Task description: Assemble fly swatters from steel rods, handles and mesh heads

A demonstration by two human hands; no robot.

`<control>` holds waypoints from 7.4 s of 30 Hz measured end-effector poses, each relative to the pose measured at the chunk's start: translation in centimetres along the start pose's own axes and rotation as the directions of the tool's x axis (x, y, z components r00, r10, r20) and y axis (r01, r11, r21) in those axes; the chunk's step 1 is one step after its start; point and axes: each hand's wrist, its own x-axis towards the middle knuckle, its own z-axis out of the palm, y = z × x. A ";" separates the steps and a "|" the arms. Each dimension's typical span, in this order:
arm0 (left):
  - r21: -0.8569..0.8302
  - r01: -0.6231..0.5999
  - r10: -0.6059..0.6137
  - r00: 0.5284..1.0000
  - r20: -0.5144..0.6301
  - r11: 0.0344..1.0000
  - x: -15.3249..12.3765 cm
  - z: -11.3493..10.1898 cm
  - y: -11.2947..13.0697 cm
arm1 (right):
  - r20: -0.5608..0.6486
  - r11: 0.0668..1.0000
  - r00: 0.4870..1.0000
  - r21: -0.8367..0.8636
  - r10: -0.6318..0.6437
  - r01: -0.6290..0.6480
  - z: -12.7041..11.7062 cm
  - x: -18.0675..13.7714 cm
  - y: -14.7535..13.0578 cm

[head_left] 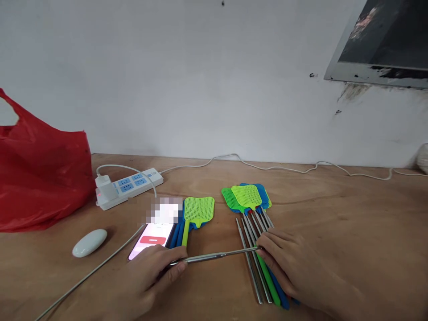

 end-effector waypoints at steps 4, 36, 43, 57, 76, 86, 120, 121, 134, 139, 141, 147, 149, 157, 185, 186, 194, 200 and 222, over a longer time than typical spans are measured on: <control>-0.025 -0.060 0.062 0.992 0.109 0.998 0.9 -0.2 0.9 | 0.084 0.995 0.995 -0.076 -0.051 0.058 0.8 0.8 -1.5; 0.236 -0.172 0.121 0.969 0.215 0.956 3.7 2.2 4.1 | 0.002 0.999 1.000 0.031 -0.008 0.008 2.5 0.6 -1.9; 0.255 -0.158 0.111 0.976 0.187 0.954 2.3 1.2 1.7 | 0.038 1.000 0.999 0.017 0.024 -0.024 2.7 -1.2 -0.2; 0.337 -0.214 0.154 0.968 0.196 0.917 1.2 -0.5 0.5 | 0.189 0.998 0.981 0.035 0.040 -0.047 -0.2 -3.2 2.0; 0.322 -0.327 0.281 0.943 0.179 0.889 2.1 -0.1 0.7 | 0.100 0.999 0.995 0.032 0.018 -0.021 0.6 -1.1 -0.6; 0.365 -0.313 0.272 0.949 0.162 0.877 1.2 -0.9 -1.8 | 0.168 0.984 0.983 0.145 0.078 -0.103 -0.3 -2.6 2.7; 0.419 -0.341 0.268 0.937 0.224 0.842 6.0 0.7 1.1 | 0.046 0.996 0.999 0.083 0.021 -0.025 2.8 2.6 1.0; 0.429 -0.331 0.252 0.940 0.230 0.840 6.0 0.8 1.2 | 0.066 0.996 0.998 0.078 0.025 -0.030 3.0 2.6 1.0; 0.417 -0.256 0.184 0.961 0.204 0.872 5.9 1.8 0.7 | -0.064 0.949 0.994 0.311 0.085 -0.061 3.7 1.8 2.8; 0.390 -0.258 0.182 0.958 0.222 0.884 5.7 2.5 0.9 | -0.115 0.933 0.988 0.354 0.106 -0.059 4.0 1.3 2.1; 0.377 -0.257 0.185 0.958 0.217 0.890 5.6 2.6 1.0 | -0.084 0.920 0.985 0.377 0.148 -0.106 3.8 1.1 1.9; 0.235 -0.237 0.217 0.970 0.108 0.943 5.6 2.2 2.0 | -0.038 0.700 0.899 0.642 0.436 -0.312 3.4 1.6 2.2; 0.170 -0.253 0.237 0.966 0.106 0.952 5.4 2.2 2.3 | -0.034 0.603 0.859 0.727 0.511 -0.330 3.8 1.8 2.4; 0.122 -0.305 0.280 0.941 0.189 0.944 4.9 3.0 2.3 | 0.051 0.449 0.825 0.819 0.563 -0.358 4.8 2.0 1.5; -0.012 -0.483 0.469 0.844 0.261 0.876 4.3 2.8 3.3 | -0.125 0.797 0.845 0.429 0.519 -0.426 3.9 1.7 2.3; -0.008 -0.480 0.465 0.846 0.260 0.877 4.4 2.8 3.3 | -0.125 0.798 0.843 0.419 0.523 -0.432 3.9 1.7 2.4; 0.045 -0.393 0.381 0.911 0.159 0.919 4.6 3.1 2.2 | -0.085 0.871 0.869 0.124 0.487 -0.476 4.4 1.5 3.1; 0.062 -0.380 0.371 0.920 0.126 0.923 4.7 3.1 1.7 | -0.004 0.859 0.860 -0.020 0.511 -0.511 4.4 1.3 3.1; 0.057 -0.373 0.368 0.926 0.089 0.926 4.7 3.2 1.9 | 0.033 0.765 0.794 -0.294 0.607 -0.573 4.0 1.8 1.7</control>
